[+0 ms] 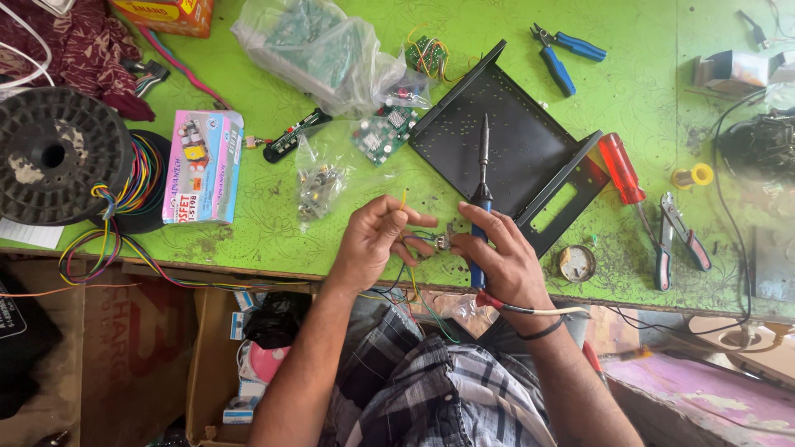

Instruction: The person solders wires to a small electronic component using a soldering iron and solder. They then strip the ends of additional wires with wire strippers and prepare them for further soldering.

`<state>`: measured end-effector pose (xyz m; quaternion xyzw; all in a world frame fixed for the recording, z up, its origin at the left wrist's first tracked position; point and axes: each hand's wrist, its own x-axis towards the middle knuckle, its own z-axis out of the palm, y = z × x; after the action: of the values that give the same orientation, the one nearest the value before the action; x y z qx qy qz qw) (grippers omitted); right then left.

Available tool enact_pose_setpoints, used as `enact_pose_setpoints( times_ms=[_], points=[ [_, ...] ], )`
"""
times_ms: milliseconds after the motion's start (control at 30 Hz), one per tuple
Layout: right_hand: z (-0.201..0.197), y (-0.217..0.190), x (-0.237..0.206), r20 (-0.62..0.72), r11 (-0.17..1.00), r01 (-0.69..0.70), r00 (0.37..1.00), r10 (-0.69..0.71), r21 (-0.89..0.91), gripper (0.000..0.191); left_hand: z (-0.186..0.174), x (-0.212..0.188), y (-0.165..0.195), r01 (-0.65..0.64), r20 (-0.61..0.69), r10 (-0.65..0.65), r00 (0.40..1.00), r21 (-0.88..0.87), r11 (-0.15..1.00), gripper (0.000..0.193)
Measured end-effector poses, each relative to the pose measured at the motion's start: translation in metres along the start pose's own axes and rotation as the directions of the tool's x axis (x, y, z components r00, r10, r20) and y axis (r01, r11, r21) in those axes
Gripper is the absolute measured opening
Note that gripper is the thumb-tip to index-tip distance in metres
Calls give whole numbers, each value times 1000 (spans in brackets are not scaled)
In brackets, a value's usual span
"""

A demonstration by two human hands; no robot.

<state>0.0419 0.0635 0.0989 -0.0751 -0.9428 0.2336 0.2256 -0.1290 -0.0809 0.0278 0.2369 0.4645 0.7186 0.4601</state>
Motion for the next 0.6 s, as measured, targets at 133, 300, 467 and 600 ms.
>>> enact_pose_setpoints(
  times_ms=[133, 300, 467, 600],
  points=[
    [-4, 2, -2, -11, 999, 10, 1000, -10, -44, 27, 9, -7, -12, -160, -185, 182, 966, 127, 979, 33],
    [-6, 5, -3, -16, 992, 17, 1000, -19, -122, 28, 19, -16, 1, -344, -155, 460, 874, 472, 812, 24],
    [-2, 7, -3, -57, 996, 18, 998, -23, -82, 28, 33, -30, 39, -222, -11, 349, 937, 753, 620, 26],
    [-1, 6, -6, -73, 1000, 12, 997, -12, 3, 32, 50, -39, 54, -237, 34, 437, 899, 876, 420, 26]
  ],
)
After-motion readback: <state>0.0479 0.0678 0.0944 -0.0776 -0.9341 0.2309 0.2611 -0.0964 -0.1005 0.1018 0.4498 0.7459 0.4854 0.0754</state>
